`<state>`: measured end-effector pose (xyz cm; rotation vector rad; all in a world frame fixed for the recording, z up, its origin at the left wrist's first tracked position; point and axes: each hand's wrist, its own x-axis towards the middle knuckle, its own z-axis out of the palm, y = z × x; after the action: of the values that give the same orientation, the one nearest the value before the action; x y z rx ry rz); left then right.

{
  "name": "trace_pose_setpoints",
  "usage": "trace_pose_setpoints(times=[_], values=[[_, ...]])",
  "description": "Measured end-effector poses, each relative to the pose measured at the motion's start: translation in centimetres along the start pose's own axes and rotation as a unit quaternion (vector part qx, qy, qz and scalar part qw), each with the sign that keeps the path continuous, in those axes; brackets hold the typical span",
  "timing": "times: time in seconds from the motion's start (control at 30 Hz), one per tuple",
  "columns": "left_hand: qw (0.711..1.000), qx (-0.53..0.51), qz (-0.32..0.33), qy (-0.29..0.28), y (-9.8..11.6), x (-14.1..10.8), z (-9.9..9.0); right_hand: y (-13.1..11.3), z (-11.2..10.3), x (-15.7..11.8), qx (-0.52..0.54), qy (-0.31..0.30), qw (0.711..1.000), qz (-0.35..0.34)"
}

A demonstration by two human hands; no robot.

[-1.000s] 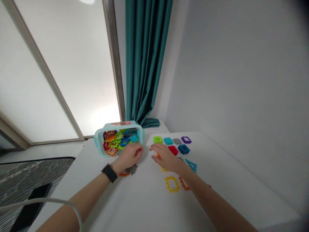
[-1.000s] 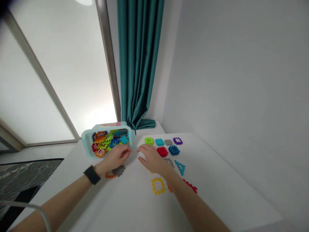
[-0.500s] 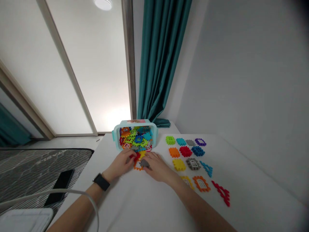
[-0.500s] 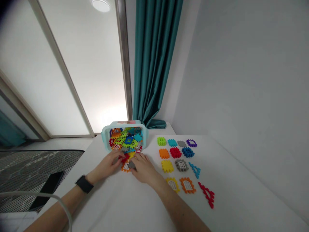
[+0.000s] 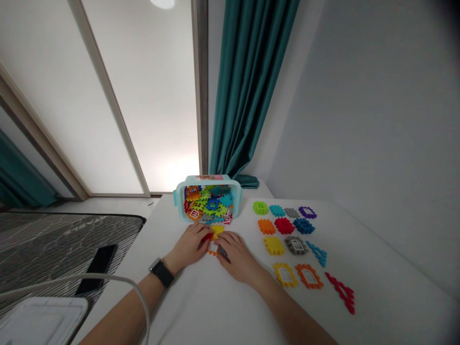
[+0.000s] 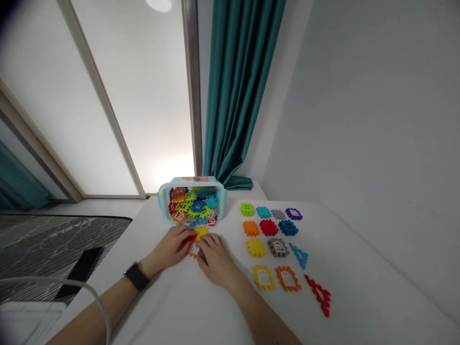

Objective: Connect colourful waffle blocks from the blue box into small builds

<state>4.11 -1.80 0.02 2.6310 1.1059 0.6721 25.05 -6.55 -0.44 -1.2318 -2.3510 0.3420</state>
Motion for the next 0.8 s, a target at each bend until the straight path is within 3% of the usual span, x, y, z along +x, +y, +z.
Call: trace_pose_setpoints(times=[0.37,0.57,0.8], values=[[0.999,-0.052,-0.01,0.009,-0.5,-0.2,-0.2,-0.1,-0.5,-0.1,0.036,-0.004,0.999,0.025],[0.992,-0.105,-0.072,0.023,-1.0,-0.4,-2.7,0.0,-0.5,-0.3,0.038,-0.008,0.999,0.032],[0.982,-0.12,-0.056,-0.137,-3.3,-2.9,-6.7,0.2,-0.5,-0.3,0.043,-0.008,0.999,0.022]])
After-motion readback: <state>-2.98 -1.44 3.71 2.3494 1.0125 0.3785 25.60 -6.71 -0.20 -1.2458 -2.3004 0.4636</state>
